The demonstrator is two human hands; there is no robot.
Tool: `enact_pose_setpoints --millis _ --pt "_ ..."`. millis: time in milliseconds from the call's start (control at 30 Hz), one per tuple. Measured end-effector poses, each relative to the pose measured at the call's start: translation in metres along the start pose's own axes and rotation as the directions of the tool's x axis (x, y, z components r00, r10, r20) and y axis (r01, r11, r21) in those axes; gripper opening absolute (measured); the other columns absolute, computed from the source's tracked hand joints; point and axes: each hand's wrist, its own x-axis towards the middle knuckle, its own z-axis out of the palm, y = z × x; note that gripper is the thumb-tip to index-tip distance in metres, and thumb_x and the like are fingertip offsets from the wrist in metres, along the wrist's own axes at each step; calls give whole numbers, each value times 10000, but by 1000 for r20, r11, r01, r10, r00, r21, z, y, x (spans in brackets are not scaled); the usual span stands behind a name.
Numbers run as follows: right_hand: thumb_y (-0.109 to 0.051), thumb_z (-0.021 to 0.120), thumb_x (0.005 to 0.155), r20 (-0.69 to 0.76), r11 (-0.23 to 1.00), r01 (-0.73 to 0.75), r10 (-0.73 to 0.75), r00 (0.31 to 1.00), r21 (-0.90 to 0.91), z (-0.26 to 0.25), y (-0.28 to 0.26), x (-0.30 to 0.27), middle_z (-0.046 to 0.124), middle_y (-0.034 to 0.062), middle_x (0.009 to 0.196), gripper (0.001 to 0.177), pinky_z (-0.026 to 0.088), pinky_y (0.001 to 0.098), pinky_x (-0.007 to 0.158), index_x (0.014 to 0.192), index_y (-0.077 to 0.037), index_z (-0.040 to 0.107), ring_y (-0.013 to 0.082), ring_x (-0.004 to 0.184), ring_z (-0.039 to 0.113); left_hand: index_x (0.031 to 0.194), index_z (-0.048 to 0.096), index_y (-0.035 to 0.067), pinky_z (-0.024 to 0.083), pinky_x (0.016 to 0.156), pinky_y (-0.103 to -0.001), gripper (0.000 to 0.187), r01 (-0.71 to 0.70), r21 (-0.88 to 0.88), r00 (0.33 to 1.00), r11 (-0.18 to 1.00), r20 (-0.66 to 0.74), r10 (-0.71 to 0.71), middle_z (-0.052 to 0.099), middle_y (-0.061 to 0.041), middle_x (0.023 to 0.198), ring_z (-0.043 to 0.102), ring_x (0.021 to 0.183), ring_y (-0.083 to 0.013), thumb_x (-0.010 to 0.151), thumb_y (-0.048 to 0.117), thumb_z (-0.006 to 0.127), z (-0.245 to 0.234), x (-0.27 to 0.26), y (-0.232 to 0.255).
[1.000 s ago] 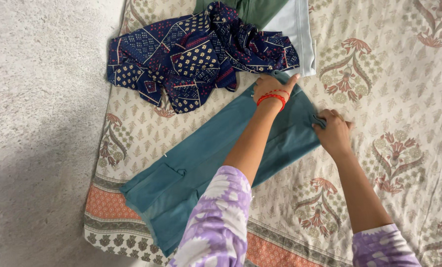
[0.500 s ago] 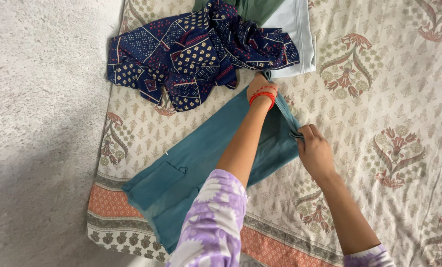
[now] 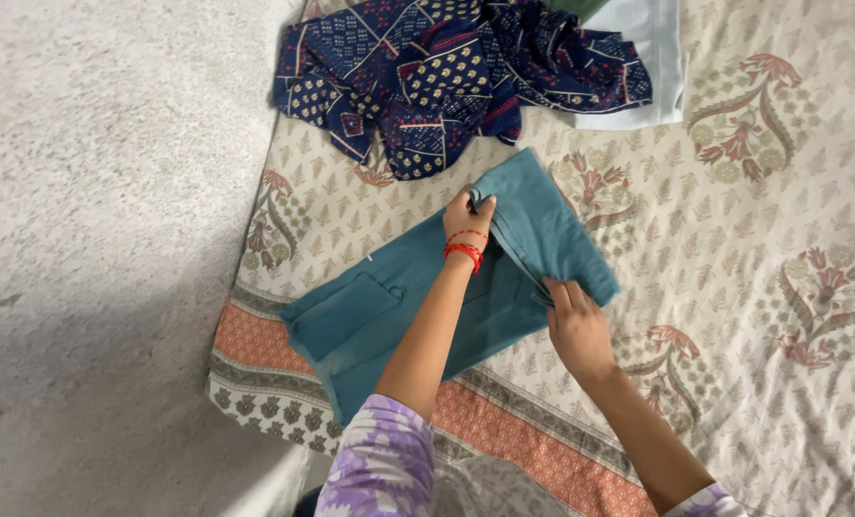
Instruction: The person folds a white collared shirt and a teal t-shirt by hand on a bed, then stacks them with other clothes next to a fan.
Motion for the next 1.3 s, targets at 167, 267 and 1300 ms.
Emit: enact_pose_setpoints --millis 167,267,1300 --pt "-23 622 845 38 991 125 -123 992 -37 41 -24 -22 625 150 1007 452 563 438 840 1297 -30 607 344 949 680 986 666 39 522 667 -377 279 120 60 990 991 -76 -116 677 -116 754 637 662 -262 857 265 766 -45 -23 -25" --pt "-3 599 861 65 980 187 -182 981 -70 63 -30 -34 627 148 1008 471 574 421 849 1332 -11 594 317 928 688 1046 655 44 524 684 -394 283 71 106 991 992 -123 -57 677 -120 797 645 694 -280 877 246 758 -61 -31 -44" --pt "-332 537 1045 -61 952 -53 37 997 -301 49 22 22 324 240 1655 688 146 579 1262 1568 82 370 386 1563 253 1615 252 118 181 1293 -525 754 -492 690 870 531 375 319 215 -40 1699 221 1567 -247 1030 551 447 -30 -36 48"
